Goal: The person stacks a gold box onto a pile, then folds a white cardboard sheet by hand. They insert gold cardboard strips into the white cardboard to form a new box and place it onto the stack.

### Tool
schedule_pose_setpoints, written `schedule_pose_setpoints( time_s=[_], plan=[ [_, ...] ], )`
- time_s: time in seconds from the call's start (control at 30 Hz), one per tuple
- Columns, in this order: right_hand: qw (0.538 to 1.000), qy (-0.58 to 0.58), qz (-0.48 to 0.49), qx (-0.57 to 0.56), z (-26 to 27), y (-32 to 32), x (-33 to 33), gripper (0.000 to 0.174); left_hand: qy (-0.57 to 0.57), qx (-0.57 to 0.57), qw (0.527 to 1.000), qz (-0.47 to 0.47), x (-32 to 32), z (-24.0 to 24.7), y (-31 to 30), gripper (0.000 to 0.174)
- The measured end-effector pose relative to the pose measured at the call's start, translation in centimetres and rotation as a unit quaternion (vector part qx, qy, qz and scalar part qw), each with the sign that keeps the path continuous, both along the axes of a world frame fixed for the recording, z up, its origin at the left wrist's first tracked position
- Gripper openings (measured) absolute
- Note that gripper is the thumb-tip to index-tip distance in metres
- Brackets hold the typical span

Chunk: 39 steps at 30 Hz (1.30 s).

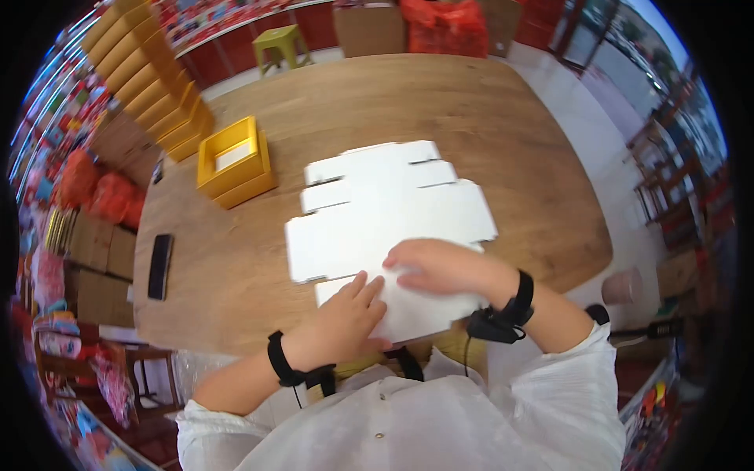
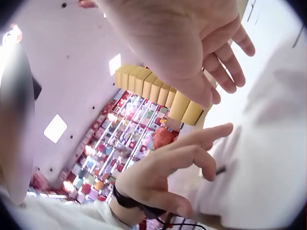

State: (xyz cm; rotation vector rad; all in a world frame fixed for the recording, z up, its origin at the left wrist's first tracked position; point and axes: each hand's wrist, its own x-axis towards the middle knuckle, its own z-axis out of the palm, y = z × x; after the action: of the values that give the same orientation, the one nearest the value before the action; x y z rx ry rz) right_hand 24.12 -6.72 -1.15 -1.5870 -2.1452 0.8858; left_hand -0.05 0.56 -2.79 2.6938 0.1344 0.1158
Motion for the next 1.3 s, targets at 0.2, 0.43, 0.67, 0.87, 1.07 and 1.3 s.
schedule_pose_setpoints(
  time_s=[0.2,0.43,0.67,0.87,1.07,1.3],
  plan=[
    [0.991,-0.095,-0.075,0.061,-3.1,-10.6,-0.2,0.043,0.032,0.102,0.994,0.010,3.4,-0.5,-3.2,0.061],
    [0.984,-0.109,-0.097,0.101,-4.5,-12.9,-0.5,0.058,0.060,0.075,0.995,0.011,4.4,0.9,-3.1,0.059],
    [0.941,-0.293,-0.051,0.163,-2.8,-9.6,-0.1,0.047,0.074,-0.034,0.996,0.019,3.4,2.2,-1.3,0.074],
    [0.983,-0.174,-0.056,0.033,0.0,-5.1,2.9,0.013,0.200,-0.083,0.974,0.061,5.2,3.3,1.9,0.026],
    [0.980,-0.118,-0.127,-0.096,-0.9,-0.2,4.7,0.029,0.165,-0.023,0.975,0.150,7.2,0.9,5.1,0.018],
    [0.987,-0.080,-0.128,-0.050,-2.9,-0.6,5.1,0.031,0.135,-0.074,0.974,0.167,6.6,-0.1,5.0,0.017]
  ],
)
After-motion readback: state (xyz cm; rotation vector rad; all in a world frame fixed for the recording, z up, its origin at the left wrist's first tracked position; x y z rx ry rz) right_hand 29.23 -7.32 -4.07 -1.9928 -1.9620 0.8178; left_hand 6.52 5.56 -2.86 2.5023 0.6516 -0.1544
